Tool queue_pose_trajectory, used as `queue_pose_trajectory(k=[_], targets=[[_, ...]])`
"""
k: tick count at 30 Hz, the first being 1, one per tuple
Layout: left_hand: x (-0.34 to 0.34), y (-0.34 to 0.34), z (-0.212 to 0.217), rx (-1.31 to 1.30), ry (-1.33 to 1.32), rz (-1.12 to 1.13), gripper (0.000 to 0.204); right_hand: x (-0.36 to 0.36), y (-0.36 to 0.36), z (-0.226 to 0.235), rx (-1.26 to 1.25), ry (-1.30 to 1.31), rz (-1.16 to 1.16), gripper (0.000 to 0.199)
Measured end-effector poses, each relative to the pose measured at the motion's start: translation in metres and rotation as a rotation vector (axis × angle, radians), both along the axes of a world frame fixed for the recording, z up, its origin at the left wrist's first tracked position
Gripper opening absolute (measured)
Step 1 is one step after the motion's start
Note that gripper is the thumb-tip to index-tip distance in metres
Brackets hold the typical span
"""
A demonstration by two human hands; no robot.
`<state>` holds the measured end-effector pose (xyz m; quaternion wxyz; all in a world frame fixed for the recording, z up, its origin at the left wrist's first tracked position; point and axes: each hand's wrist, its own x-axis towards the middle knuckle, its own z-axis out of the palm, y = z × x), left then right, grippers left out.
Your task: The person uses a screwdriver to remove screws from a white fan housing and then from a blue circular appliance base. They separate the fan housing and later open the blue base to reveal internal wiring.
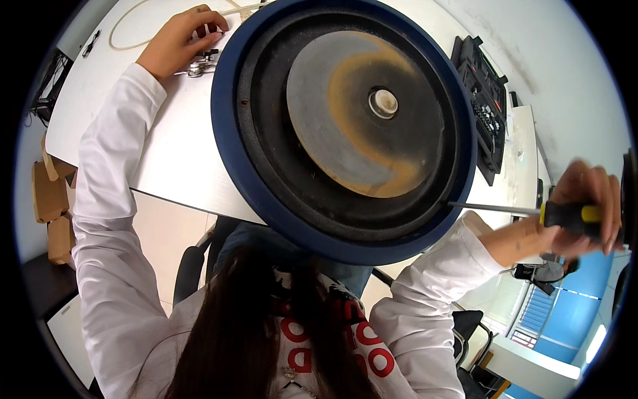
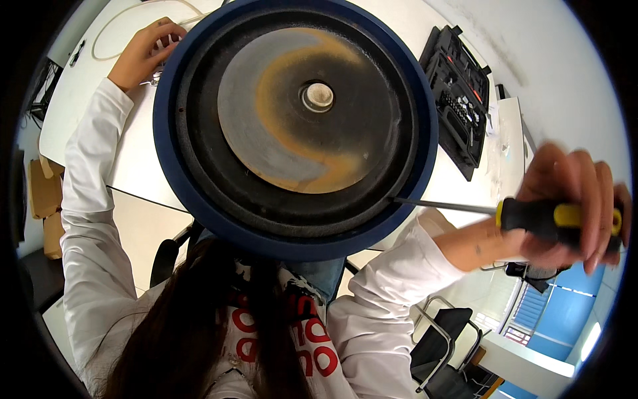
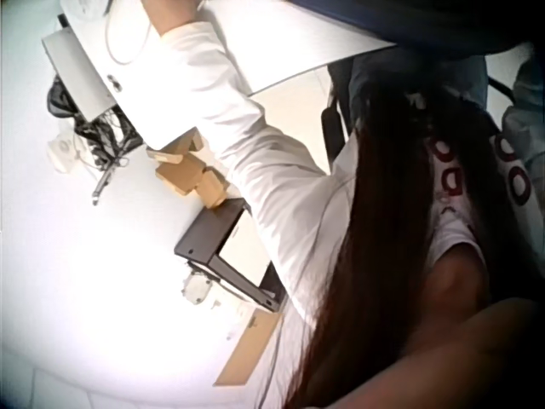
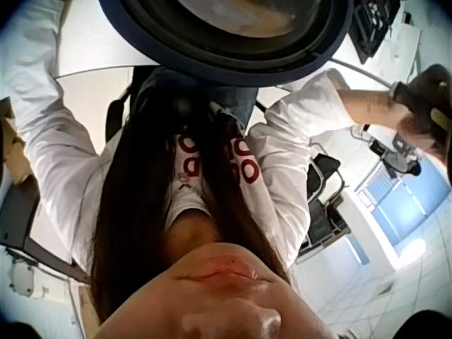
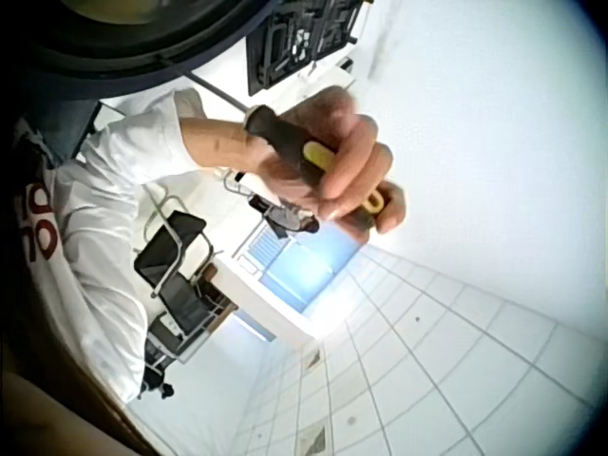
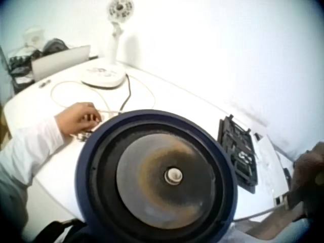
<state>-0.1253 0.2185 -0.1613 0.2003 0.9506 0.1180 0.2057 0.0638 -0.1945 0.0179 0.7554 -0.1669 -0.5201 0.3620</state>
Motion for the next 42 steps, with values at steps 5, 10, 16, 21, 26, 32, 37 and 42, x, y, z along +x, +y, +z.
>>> queue_pose_trajectory(k=[5,10,16,21,26,32,37,42], targets=[[-0.002,0.002,0.000,0.022,-0.016,-0.025,0.010,-0.059,-0.022,0.013,0.041,-0.196,-0.960,0.016],[0.001,0.006,-0.008,0.000,-0.003,-0.007,0.013,-0.058,-0.011,0.014,0.019,-0.586,-0.752,0.016],[0.005,-0.001,-0.004,-0.032,-0.029,0.027,0.015,0.025,0.029,0.023,0.368,-0.244,1.075,0.014],[-0.002,-0.001,0.004,0.026,-0.147,-0.001,0.019,0.054,0.023,0.009,0.298,0.126,0.777,0.012],[-0.002,0.002,0.022,-0.035,-0.263,-0.038,0.021,0.026,0.022,0.014,0.376,-0.061,0.882,0.017],[0.047,-0.105,0.117,-0.191,-0.090,-0.760,0.029,0.007,0.031,0.020,0.235,-0.148,0.966,0.016],[0.100,-0.216,0.154,-0.464,0.138,-1.308,0.043,0.009,0.016,0.042,-0.110,-0.411,0.276,0.012],[0.123,-0.247,0.164,-0.743,0.061,-1.316,0.040,0.035,-0.003,0.021,-0.158,-0.247,-0.187,0.029]])
